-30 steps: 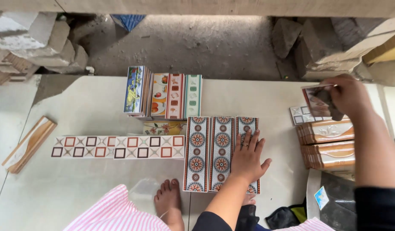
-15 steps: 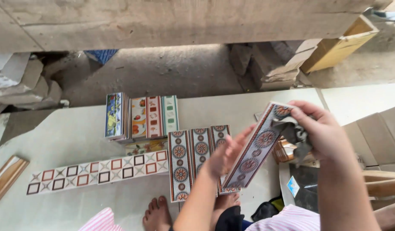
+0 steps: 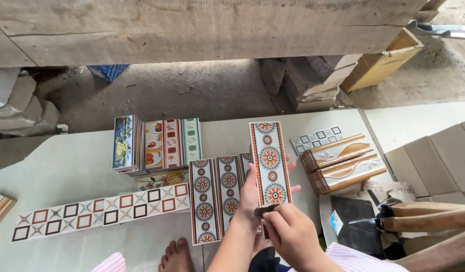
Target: The person sits on the floor and wipes the surface of several decorative tiles using a small cloth. They handle tiles with different patterns, including floral and geometric designs, and place them back in stacks after cleaning.
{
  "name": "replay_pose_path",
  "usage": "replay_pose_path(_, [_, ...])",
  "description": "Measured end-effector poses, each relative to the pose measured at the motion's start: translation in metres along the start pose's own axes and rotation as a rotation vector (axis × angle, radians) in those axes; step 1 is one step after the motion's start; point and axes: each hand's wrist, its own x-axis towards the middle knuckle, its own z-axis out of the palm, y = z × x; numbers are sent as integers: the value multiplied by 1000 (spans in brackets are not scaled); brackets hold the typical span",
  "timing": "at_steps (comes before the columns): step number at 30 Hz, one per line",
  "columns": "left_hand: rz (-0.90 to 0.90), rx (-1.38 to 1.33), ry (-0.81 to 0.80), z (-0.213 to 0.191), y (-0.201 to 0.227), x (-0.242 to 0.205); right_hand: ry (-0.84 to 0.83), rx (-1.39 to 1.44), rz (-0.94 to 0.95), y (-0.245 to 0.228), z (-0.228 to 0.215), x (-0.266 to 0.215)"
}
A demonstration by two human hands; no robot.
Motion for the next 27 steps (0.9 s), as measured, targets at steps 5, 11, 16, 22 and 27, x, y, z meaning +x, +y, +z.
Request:
replay_pose_path(5, [-301, -192, 94, -6, -42, -4, 253, -427, 40, 61, -4, 36])
replay_pose_path(11, [-333, -80, 104, -12, -54, -5, 259, -507, 30, 69, -10, 20])
replay_pose_path(16, [-98, 103, 99, -4, -18, -2, 17, -25, -237, 25, -3, -16])
replay_pose_path(22, [-438, -200, 101, -40, -62, -2, 317, -309, -12, 86, -14, 40])
replay_pose_path(27, [-425, -194, 88, -29, -50, -3, 293, -446, 68, 68, 1, 4])
